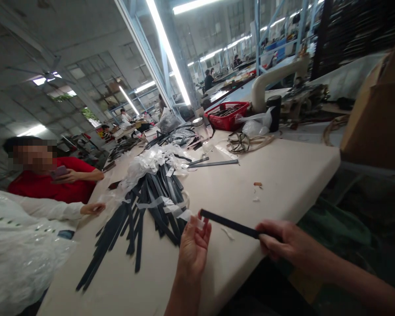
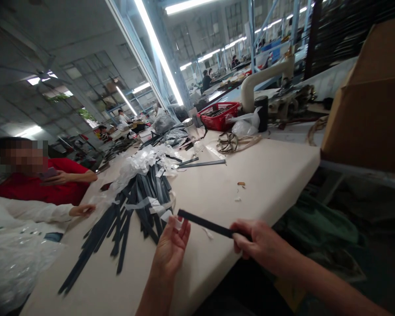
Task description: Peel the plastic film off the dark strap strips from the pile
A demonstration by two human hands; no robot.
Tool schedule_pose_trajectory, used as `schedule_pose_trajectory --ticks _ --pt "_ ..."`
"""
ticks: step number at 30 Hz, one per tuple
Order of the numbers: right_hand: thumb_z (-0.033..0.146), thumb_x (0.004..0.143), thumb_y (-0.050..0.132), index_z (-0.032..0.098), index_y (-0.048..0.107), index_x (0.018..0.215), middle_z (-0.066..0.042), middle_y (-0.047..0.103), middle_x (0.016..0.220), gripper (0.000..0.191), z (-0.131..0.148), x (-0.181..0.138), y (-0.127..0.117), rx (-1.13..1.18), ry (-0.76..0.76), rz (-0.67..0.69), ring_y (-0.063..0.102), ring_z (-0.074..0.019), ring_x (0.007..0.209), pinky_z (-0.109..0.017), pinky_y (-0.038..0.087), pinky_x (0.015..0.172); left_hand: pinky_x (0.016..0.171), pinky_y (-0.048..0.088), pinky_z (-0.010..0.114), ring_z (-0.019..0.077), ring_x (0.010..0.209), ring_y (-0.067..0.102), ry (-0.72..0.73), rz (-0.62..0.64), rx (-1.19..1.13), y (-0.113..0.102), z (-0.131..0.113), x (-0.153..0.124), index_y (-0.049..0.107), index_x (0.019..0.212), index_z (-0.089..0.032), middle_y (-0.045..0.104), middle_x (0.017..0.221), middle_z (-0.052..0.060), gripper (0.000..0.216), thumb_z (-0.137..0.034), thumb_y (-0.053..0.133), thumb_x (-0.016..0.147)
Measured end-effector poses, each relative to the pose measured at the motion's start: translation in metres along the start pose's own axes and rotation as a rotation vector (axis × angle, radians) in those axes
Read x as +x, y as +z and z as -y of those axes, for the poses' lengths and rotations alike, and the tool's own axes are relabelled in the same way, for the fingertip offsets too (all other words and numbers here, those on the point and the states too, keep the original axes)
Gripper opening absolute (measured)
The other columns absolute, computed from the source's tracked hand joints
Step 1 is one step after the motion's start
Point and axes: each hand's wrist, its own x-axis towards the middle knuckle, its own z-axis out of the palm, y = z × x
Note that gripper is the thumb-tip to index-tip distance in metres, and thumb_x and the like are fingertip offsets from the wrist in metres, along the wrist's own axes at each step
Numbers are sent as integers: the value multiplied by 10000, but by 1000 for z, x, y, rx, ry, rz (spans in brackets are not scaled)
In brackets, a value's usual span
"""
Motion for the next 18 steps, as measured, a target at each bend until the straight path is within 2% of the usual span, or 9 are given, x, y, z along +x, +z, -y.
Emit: schedule_pose_trajectory --ticks 3,7,12,15,18 --pt "327 845 482 202 640 796 4 674 666 208 -15 4 -30 -68 19 -117 624 -162 569 -245 476 559 643 607 242 147 747 727 66 -39 16 -3 -19 1 660 807 -139 754 865 49 170 -100 542 922" --pt "279 806 538 198 635 775 6 697 688 130 -15 44 -56 -52 42 -143 623 -148 550 -242 466 562 588 586 196 94 585 683 120 -47 -5 -13 -39 -4 657 752 -136 726 696 12 230 -72 519 924" --pt "214 867 473 155 636 884 -49 733 726 174 -5 101 -54 16 116 -112 643 -138 541 -216 488 506 514 566 190 87 531 657 110 -84 -13 -44 -38 -12 670 783 -145 736 727 9 190 -56 548 898" --pt "204 931 431 124 632 980 -82 750 777 221 -5 125 -49 9 174 -107 657 -129 547 -207 510 510 431 506 156 63 451 592 121 -122 -18 -69 -30 -12 680 794 -144 738 734 8 70 -119 743 777" --pt "186 968 439 104 649 1024 -88 752 821 232 -6 144 -49 -80 203 -129 674 -141 588 -243 543 565 351 394 105 14 373 485 179 -47 -14 -83 -24 -11 683 746 -135 740 732 12 307 -268 906 582"
